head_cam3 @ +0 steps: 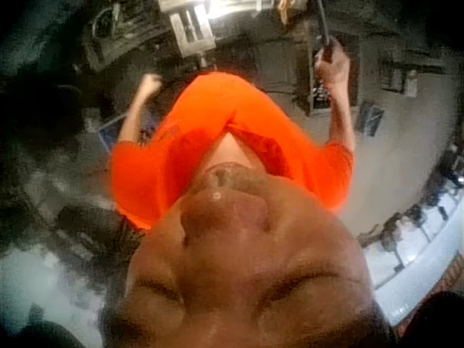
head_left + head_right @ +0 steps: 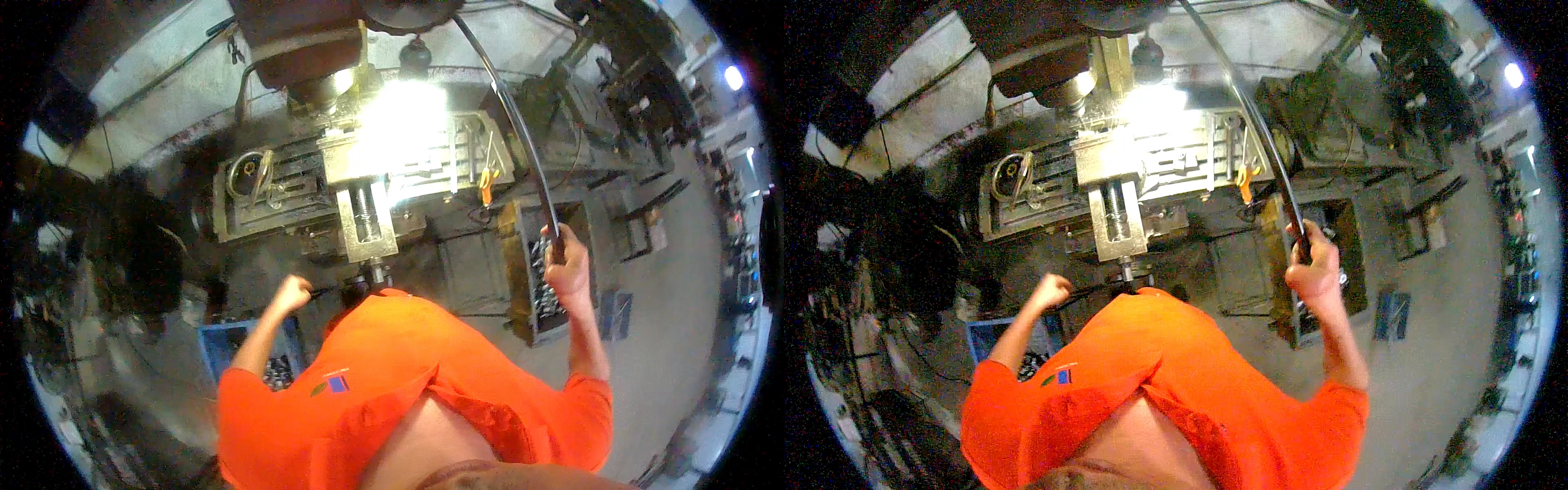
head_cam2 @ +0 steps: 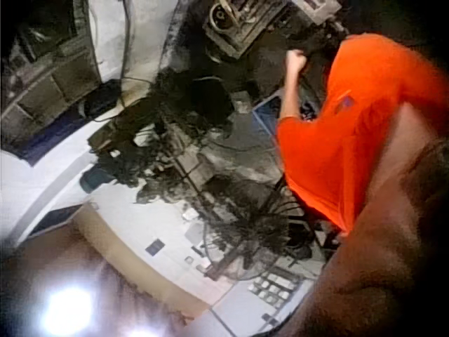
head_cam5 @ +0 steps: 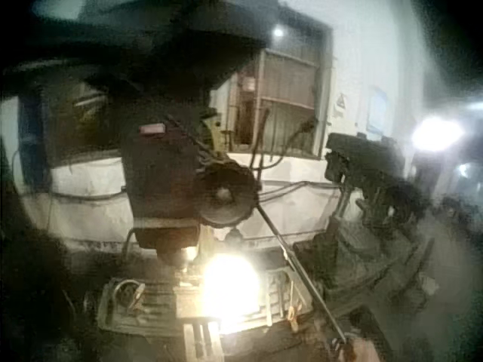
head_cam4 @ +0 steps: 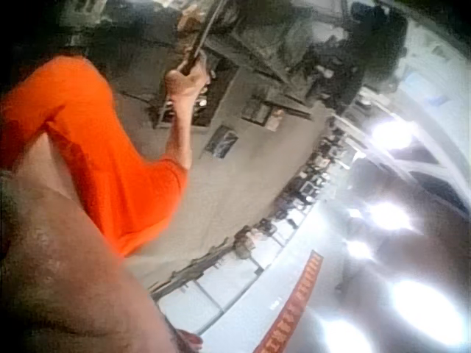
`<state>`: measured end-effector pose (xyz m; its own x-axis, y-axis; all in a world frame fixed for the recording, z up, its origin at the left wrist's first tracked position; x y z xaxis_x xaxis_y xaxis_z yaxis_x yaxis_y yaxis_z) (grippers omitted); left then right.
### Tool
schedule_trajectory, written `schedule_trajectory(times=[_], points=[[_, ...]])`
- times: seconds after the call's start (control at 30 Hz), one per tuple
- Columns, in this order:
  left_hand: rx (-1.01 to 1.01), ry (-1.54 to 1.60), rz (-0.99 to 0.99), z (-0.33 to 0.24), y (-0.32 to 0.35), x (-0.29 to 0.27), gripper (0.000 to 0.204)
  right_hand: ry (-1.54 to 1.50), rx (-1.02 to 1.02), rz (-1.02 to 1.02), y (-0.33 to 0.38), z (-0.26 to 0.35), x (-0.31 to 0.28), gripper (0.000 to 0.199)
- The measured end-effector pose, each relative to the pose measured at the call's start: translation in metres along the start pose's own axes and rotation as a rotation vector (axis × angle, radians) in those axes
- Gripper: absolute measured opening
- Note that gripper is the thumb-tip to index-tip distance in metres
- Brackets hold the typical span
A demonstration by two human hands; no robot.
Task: The person operates a milling machine, repeatedly loading small metal parts into the machine, adjusting controls, and removing the processed parts. The person places the finished parts into a blue bin.
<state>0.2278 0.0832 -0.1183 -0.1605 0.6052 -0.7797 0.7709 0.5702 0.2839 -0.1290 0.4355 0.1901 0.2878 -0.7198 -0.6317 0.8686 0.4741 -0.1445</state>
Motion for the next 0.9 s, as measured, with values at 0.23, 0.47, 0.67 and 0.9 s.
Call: schedule_trajectory(times=[0.23, 0.47, 0.67, 0.9], points=[[-0.059, -0.204, 0.396, 0.026, 0.071, 0.089, 0.037, -0.197, 0.140, 0.069, 0.000, -0.007, 0.002, 0.045], [-0.095, -0.246, 0.394, 0.009, 0.071, 0.094, 0.048, -0.310, 0.140, 0.102, -0.001, -0.017, 0.007, 0.045], [-0.048, -0.247, 0.343, 0.014, 0.071, 0.095, 0.048, -0.365, 0.132, 0.110, -0.003, -0.022, 0.011, 0.045], [-0.014, -0.208, 0.324, 0.008, 0.070, 0.092, 0.048, -0.347, 0.120, 0.094, -0.003, -0.028, 0.015, 0.045]])
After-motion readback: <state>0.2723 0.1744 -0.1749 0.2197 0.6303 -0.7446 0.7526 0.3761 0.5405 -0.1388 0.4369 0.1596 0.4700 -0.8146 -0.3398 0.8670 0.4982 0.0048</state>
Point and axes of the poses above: each hand's wrist, its own y-axis away from the middle knuckle, its own x-axis out of the palm, z = x × y, the point moved 2 cm from there along -y, towards the middle knuckle, and after that the axes turned 10 degrees about -z, right-handed, at the moved point
